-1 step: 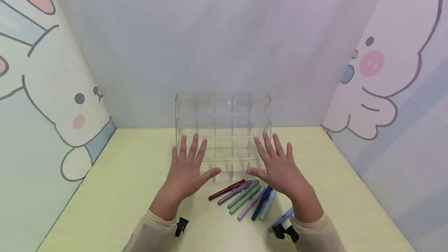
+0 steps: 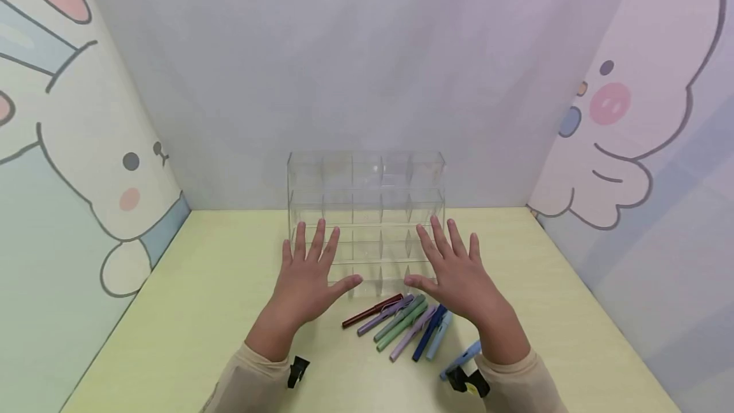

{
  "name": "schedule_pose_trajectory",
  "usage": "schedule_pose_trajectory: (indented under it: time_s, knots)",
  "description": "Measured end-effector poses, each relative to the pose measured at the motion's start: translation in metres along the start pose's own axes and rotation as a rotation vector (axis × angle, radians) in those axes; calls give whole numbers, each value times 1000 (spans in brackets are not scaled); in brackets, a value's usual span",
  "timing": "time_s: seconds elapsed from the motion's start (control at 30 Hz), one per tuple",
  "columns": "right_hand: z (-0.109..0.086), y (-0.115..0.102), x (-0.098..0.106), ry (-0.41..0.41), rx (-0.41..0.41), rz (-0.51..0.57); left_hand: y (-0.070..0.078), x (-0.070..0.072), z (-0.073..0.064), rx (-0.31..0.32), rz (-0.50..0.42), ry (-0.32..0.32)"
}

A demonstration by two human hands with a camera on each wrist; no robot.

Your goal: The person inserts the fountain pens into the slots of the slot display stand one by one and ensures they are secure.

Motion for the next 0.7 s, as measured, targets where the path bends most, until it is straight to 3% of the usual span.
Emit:
schedule_pose_trajectory:
  time_s: [0.3, 0.43, 0.57, 0.7]
  knots:
    - [-3, 2, -2, 2, -3, 22, -2, 1, 0, 12, 1, 34]
    - [-3, 3, -1, -1, 0, 25, -7, 5, 2, 7, -22, 83]
    - [-3, 5, 1, 3, 4, 30, -22, 15, 2, 28, -91, 118]
    - [-3, 8, 6, 18, 7, 36, -46, 27, 1, 55, -233, 93]
Point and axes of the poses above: each hand's wrist, its own z-axis towards the middle knuckle, its own x-axis out of the back of the hand, y = z × x, the point moved 2 cm from there along z, towards the middle knuckle, and after that the axes turned 13 degrees about -y, right-handed, at the moved point
